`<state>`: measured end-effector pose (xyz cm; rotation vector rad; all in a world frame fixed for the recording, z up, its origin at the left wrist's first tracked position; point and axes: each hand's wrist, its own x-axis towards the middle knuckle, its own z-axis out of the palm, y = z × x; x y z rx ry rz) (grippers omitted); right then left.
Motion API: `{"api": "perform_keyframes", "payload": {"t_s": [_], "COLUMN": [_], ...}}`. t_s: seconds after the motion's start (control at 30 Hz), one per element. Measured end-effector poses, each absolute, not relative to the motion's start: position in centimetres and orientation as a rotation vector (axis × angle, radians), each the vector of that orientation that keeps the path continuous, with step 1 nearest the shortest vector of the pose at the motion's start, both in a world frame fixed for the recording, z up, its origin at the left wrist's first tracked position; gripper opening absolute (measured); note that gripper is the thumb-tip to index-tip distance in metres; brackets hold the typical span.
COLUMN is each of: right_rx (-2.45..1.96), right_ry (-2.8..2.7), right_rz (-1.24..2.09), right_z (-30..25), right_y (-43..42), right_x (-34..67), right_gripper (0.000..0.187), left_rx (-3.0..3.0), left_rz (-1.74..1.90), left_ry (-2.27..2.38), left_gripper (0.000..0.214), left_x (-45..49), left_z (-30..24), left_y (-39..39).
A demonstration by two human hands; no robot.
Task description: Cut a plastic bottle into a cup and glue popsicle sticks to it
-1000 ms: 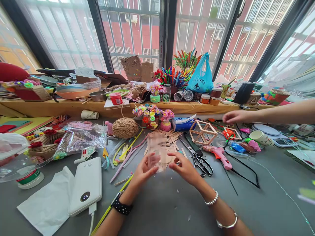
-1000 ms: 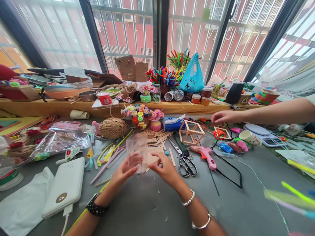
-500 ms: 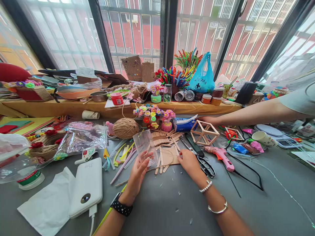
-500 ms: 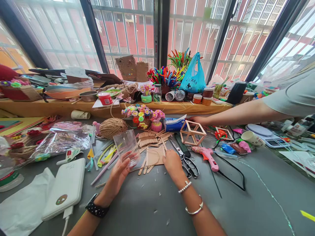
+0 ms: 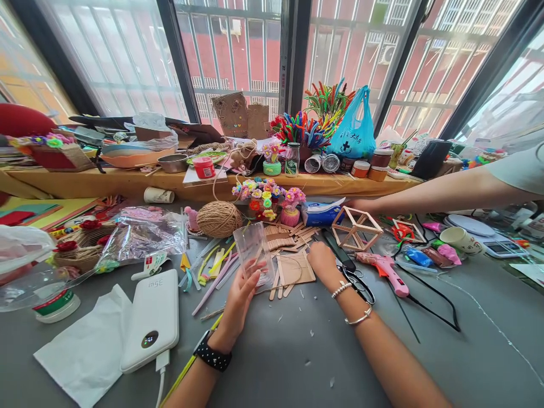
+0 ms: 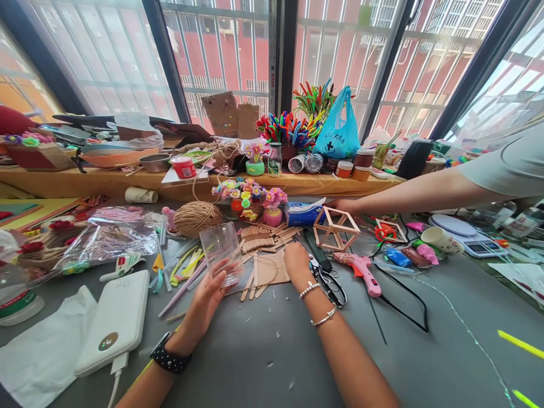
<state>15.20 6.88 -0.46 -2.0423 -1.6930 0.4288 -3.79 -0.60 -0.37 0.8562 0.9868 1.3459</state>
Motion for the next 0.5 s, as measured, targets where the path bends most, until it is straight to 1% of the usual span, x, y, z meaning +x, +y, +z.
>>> {"api": "perform_keyframes", "payload": {"t_s": [0.13,0.3,0.4,0.5], "right_rx": [-1.880,-1.506,-1.273,-1.107], "right_ry": [-1.514,-1.307,-1.110,-0.929], "right_rz": [0.615,1.072,1.301,1.448], "right_z": [-0.1,0.3,0.3,0.3], "right_y": [6.1,3.8,2.6,1.9], "right_x": [16.5,17.2,16.6,15.8], "right_gripper": [0.016,0.017,0.024,0.035], "left_rx": [0.877,0.901,0.895,0.844], "left_rz": [1.342,1.336,1.309,1.324], "left_ry": [0.990,1.008,1.006,0.987], "left_gripper": [0.052,0.055,0.052,0.047], "left_x": [-3.8,-3.7,-3.1,-2.0], "left_z": [-0.4,-0.4,0.2,0.9], "left_y": [-0.6,-0.2,-0.1,0.4]}}
